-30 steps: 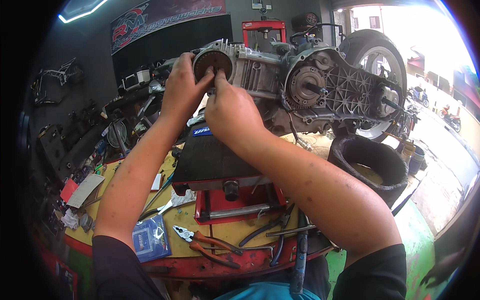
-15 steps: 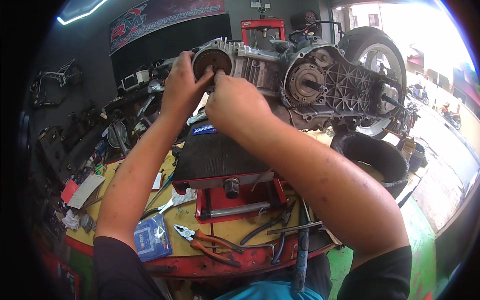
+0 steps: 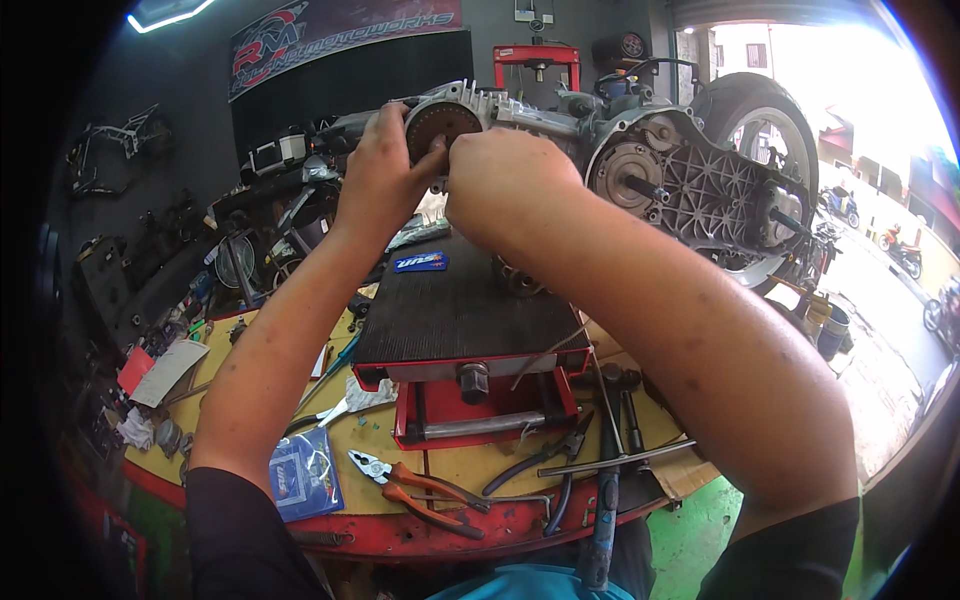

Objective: The person assembles a motorcycle engine on a workbench, inserting a piston into the cylinder and securing it with a wrist pin. They then handle small components, wiping them with a cloth, while another person assists by holding the engine block.

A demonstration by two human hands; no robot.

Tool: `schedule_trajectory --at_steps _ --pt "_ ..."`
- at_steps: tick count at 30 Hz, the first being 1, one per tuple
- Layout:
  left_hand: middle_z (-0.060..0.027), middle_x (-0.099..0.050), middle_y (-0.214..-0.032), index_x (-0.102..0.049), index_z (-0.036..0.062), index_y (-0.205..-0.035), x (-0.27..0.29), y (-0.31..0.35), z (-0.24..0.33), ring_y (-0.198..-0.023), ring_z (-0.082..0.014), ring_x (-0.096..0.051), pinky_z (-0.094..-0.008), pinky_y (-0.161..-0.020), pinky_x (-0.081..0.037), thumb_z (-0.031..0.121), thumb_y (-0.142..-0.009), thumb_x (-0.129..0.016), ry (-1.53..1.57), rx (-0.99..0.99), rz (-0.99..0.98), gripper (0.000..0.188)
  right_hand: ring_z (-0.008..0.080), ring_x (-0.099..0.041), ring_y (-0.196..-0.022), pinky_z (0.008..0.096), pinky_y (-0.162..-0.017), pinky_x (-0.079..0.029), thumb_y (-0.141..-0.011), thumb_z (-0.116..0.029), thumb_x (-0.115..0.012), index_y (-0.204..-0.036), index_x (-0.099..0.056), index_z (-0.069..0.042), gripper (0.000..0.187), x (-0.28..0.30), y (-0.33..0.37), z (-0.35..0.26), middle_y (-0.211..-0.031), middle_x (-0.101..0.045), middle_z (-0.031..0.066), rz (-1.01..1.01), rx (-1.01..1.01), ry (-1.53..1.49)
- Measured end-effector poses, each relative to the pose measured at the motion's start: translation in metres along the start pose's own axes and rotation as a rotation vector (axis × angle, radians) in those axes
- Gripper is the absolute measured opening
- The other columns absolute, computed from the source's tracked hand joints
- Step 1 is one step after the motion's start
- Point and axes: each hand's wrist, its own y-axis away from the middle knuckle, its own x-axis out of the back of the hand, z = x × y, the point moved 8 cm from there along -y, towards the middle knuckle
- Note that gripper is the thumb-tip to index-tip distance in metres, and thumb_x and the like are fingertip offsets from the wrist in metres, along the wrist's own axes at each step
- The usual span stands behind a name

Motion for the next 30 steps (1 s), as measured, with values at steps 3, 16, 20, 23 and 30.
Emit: schedule_trajectory --at_steps 3,16,20,23,30 --pt "-0.0261 -0.064 -0.113 -0.054 -0.0021 -0.119 -0.001 0.000 0.000 -0.104 -0.0456 -0.067 -0.0514 -0.089 -0.053 0.039 -0.092 -0.069 -0.004 -0.004 0.010 0.052 0.0361 -0.074 -0.096 0.0453 -0.086 -0.059 -0.084 -0.014 -0.064 -0.102 -0.076 0.000 0.026 0.006 -0.006 -0.001 -0.101 -0.076 0.0211 -0.054 0.033 0.034" --pt "-0.0255 -0.062 -0.104 -0.051 -0.0050 -0.114 -0.001 0.001 0.004 -0.092 -0.0458 -0.068 -0.0514 -0.079 -0.057 0.037 -0.091 -0.072 0.018 -0.049 0.044 0.052 0.0351 -0.072 -0.100 0.0459 -0.092 -0.057 -0.088 -0.015 -0.058 -0.112 -0.075 -0.006 0.031 0.014 -0.008 -0.003 -0.101 -0.075 0.0178 -0.134 0.105 0.217" --pt "-0.0253 -0.063 -0.105 -0.051 -0.0052 -0.113 0.002 0.002 0.002 -0.092 -0.0452 -0.069 -0.0509 -0.079 -0.058 0.038 -0.089 -0.074 -0.001 -0.069 0.068 0.055 0.0345 -0.073 -0.098 0.0451 -0.087 -0.059 -0.085 -0.016 -0.061 -0.107 -0.076 -0.007 0.028 0.022 -0.010 -0.016 -0.098 -0.075 0.0167 -0.172 0.162 0.315" --pt "-0.0254 -0.063 -0.105 -0.051 -0.0054 -0.113 0.002 0.001 0.006 -0.092 -0.0452 -0.070 -0.0500 -0.078 -0.059 0.039 -0.088 -0.076 -0.005 -0.076 0.066 0.056 0.0339 -0.073 -0.096 0.0447 -0.085 -0.060 -0.083 -0.016 -0.064 -0.102 -0.077 -0.006 0.025 0.028 -0.012 -0.017 -0.095 -0.075 0.0162 -0.199 0.155 0.322" --pt "-0.0263 -0.063 -0.105 -0.052 -0.0057 -0.113 0.000 0.001 0.005 -0.092 -0.0457 -0.070 -0.0502 -0.078 -0.059 0.039 -0.089 -0.076 0.008 -0.060 0.056 0.057 0.0336 -0.073 -0.097 0.0440 -0.085 -0.060 -0.081 -0.014 -0.066 -0.102 -0.076 -0.006 0.024 0.026 -0.011 -0.014 -0.099 -0.076 0.0159 -0.128 0.154 0.288"
